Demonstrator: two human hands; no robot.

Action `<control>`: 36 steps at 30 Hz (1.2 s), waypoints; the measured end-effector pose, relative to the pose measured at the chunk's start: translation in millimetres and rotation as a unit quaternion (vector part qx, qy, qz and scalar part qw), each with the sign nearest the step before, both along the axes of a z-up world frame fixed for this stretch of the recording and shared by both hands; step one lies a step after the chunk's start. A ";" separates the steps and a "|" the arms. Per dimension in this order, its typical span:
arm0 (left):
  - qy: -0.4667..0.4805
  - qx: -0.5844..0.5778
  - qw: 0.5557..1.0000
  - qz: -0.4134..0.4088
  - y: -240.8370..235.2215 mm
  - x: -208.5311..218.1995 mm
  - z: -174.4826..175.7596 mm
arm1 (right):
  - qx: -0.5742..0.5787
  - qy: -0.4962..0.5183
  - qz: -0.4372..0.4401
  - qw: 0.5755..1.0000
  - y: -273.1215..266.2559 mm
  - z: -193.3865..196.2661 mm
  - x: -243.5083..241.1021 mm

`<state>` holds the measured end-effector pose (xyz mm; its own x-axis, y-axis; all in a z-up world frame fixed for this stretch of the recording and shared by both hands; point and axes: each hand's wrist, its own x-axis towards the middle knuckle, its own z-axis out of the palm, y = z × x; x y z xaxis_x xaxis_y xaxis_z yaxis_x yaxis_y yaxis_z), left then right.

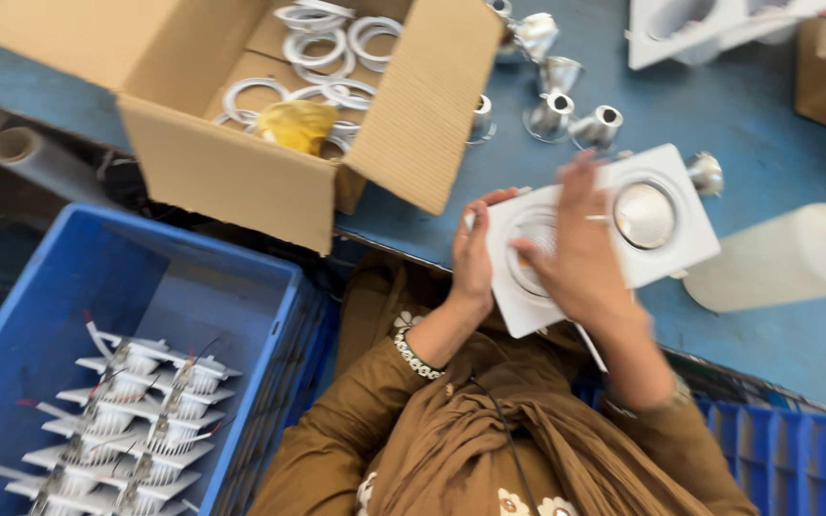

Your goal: The person assembles a dual recessed LED light fixture by inserting LED modules, wiping the interior with a cloth, and fitting reflectors and white plastic rings. The person places the completed unit into a blue crate and repeats the process with another fixture.

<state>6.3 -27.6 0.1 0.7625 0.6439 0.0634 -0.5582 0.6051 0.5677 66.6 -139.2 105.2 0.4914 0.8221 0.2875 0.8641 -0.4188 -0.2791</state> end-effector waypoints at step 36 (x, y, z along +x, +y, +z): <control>0.516 0.809 0.277 0.060 378.2 24.5 -0.6 | 0.053 0.059 0.029 0.996 -8.6 -45.4 21.0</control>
